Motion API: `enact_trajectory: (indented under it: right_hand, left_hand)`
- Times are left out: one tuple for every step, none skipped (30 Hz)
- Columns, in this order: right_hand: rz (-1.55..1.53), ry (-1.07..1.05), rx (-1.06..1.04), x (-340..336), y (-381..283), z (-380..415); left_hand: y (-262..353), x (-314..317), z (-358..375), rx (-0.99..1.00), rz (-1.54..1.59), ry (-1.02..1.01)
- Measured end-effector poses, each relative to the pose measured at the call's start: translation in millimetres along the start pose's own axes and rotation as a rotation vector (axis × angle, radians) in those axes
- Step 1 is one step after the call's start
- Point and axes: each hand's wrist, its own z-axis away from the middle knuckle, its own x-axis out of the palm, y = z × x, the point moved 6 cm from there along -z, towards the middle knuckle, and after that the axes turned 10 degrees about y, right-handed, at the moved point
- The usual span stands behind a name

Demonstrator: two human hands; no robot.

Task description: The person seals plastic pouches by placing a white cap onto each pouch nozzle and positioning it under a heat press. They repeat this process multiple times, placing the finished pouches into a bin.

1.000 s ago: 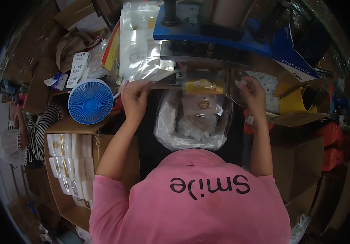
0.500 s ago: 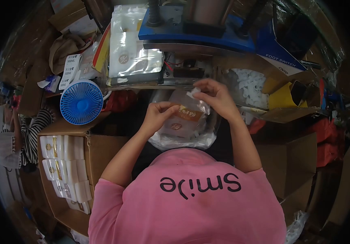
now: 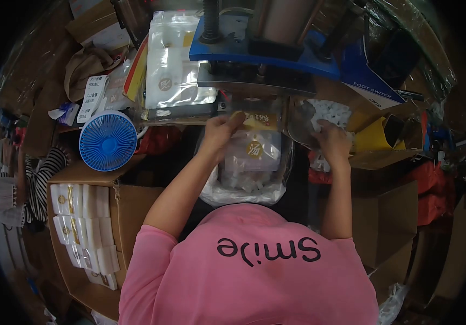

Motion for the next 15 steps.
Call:
enact_trajectory:
  right_hand:
    - [-0.03,0.084,-0.108,2.3,-11.2,-0.4]
    - [-0.037,0.081,-0.109,6.0,-16.5,-1.0]
    - [-0.067,-0.003,-0.068,10.9,-25.3,-2.3]
    - [-0.098,-0.086,-0.027,17.2,-29.9,-2.9]
    - [-0.109,-0.087,-0.026,20.9,-31.0,-3.6]
    - [-0.197,-0.069,-0.055,23.5,-32.8,-4.2]
    - [-0.284,-0.049,-0.086,25.3,-34.0,-5.3]
    - [-0.293,-0.046,-0.088,28.2,-29.4,-7.8]
    - [-0.419,-0.025,-0.073,29.9,-23.5,-11.2]
    - [-0.543,-0.007,-0.052,30.0,-24.3,-12.1]
    - [-0.549,-0.012,-0.04,30.5,-24.9,-10.7]
    - [-0.641,-0.035,0.041,23.4,-25.1,-12.0]
    - [-0.723,-0.056,0.119,16.4,-22.6,-13.1]
    - [-0.71,-0.059,0.124,11.1,-26.5,-13.4]
    - [-0.807,-0.068,0.163,7.7,-36.6,-13.5]
  left_hand:
    - [7.1,-7.3,-1.4,-0.001,-0.002,0.005]
    - [27.9,-16.4,-1.8,0.204,-0.132,0.02]
    - [46.1,-25.3,-2.4,0.409,-0.264,0.035]
    - [61.5,-41.0,-5.7,0.615,-0.438,0.161]
    - [76.3,-55.4,-6.9,0.82,-0.614,0.287]
    - [72.0,-66.6,-10.3,1.11,-0.912,0.545]
    - [66.0,-75.3,-6.3,1.112,-0.92,0.549]
    - [53.8,-80.4,0.5,1.089,-1.054,0.501]
    - [43.7,-85.6,5.5,1.065,-1.188,0.449]
    - [42.8,-93.8,13.6,1.128,-1.08,0.455]
    - [42.5,-103.4,13.0,1.125,-1.092,0.444]
    - [45.6,-115.1,14.8,1.02,-0.918,0.402]
    - [46.2,-120.9,16.2,0.91,-0.738,0.363]
    - [44.7,-119.2,20.2,0.825,-0.516,0.367]
    - [49.9,-111.1,31.5,0.82,-0.503,0.358]
